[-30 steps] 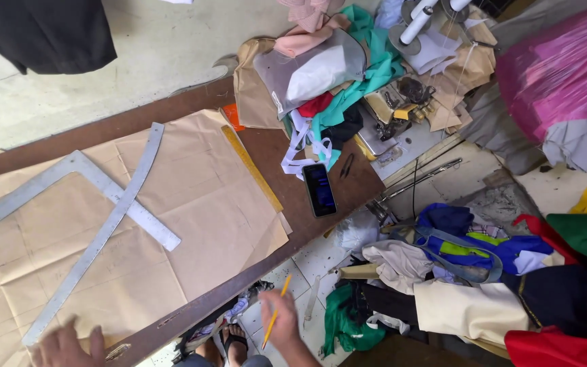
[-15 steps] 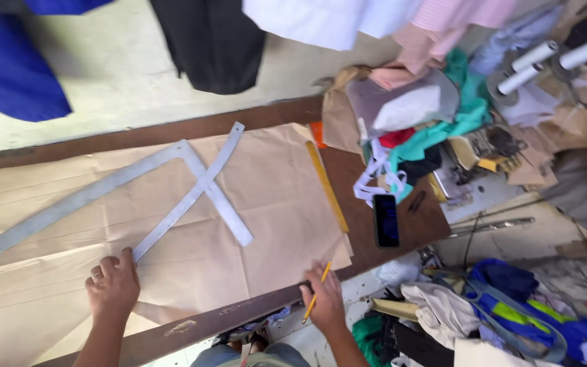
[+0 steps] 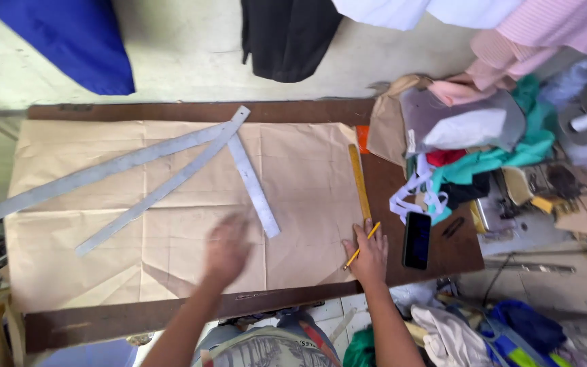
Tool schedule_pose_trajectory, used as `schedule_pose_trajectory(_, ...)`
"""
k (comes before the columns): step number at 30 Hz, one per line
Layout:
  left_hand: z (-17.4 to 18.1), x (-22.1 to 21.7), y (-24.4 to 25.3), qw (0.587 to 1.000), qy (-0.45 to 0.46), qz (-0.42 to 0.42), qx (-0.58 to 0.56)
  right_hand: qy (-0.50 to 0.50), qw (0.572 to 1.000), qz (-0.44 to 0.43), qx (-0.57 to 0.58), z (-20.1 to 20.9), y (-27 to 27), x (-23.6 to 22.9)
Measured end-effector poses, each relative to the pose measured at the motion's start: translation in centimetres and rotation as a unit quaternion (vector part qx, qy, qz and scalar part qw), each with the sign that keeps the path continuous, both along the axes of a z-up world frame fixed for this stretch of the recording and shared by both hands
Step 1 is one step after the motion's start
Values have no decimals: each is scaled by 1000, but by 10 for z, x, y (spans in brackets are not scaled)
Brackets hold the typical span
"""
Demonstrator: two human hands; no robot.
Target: The person uses a pencil and various rulers to measure and mark lines on a large sheet of brown paper. They adjust the position of a large L-square and a wooden ruler to draw straight lines and make notations on the paper surface.
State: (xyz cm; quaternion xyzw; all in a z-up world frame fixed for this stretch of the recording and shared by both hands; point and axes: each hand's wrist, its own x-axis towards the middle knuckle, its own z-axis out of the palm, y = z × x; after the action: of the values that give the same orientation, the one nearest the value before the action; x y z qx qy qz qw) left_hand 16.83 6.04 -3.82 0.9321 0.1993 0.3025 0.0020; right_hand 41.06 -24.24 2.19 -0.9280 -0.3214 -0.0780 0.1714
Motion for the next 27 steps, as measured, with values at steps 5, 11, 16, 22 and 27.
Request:
schedule_pose_trajectory(5, 101, 86, -76, 882, 402, 9, -246, 115, 980, 131, -95, 0, 13, 5)
schedule_pose_trajectory(11, 52, 38, -56, 883, 396, 100, -231, 109, 979, 132, -113, 11, 8, 14)
schedule_pose_trajectory(16, 0, -91, -27, 908, 306, 273, -88, 86, 982, 130, -110, 8, -5, 39)
schedule_pose_trajectory(22, 52, -173, -2, 827, 248, 404, -302, 61, 984, 111, -124, 8, -18, 64)
schedule_pose_trajectory(27, 58, -191, 3, 781, 153, 418, -439, 48, 989, 73, -122, 12, -34, 71)
